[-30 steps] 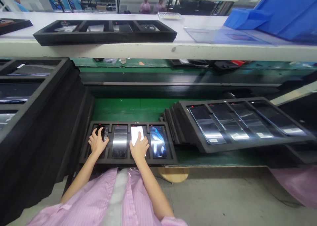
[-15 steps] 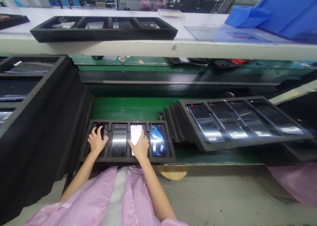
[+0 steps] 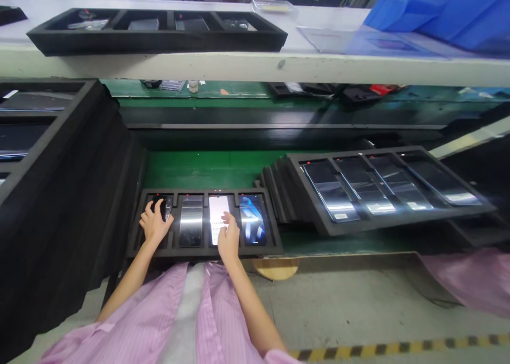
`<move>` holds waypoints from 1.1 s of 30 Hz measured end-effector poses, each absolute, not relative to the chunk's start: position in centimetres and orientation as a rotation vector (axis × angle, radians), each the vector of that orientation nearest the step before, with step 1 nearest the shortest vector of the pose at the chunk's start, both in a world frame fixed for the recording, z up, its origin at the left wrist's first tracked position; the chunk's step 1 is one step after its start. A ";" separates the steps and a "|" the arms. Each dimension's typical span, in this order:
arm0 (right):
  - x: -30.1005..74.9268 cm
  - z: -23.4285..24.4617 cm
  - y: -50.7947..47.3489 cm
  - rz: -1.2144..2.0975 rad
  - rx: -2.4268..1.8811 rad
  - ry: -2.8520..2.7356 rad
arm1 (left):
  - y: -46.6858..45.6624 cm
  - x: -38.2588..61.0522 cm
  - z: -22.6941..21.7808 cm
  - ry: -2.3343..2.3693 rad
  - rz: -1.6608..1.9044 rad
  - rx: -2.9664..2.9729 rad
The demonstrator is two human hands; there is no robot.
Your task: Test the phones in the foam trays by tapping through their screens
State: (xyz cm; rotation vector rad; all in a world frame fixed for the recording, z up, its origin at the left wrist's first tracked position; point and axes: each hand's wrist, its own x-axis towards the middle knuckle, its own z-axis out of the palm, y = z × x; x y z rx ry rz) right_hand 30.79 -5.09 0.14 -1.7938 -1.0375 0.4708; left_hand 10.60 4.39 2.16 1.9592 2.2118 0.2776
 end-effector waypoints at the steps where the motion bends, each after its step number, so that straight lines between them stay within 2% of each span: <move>1: 30.8 0.3 -5.2 0.456 -1.792 -1.121 | 4.4 10.6 2.2 2.209 0.275 1.957; 8: 32.9 0.1 -7.3 0.224 -2.030 -1.331 | 4.4 10.6 2.3 2.207 0.272 1.957; 15: 31.4 -1.2 -8.1 0.198 -2.101 -1.513 | 4.4 10.6 2.3 2.202 0.262 1.964; 33: 34.3 -1.4 -9.4 0.082 -2.058 -1.335 | 4.4 10.5 1.9 2.206 0.265 1.957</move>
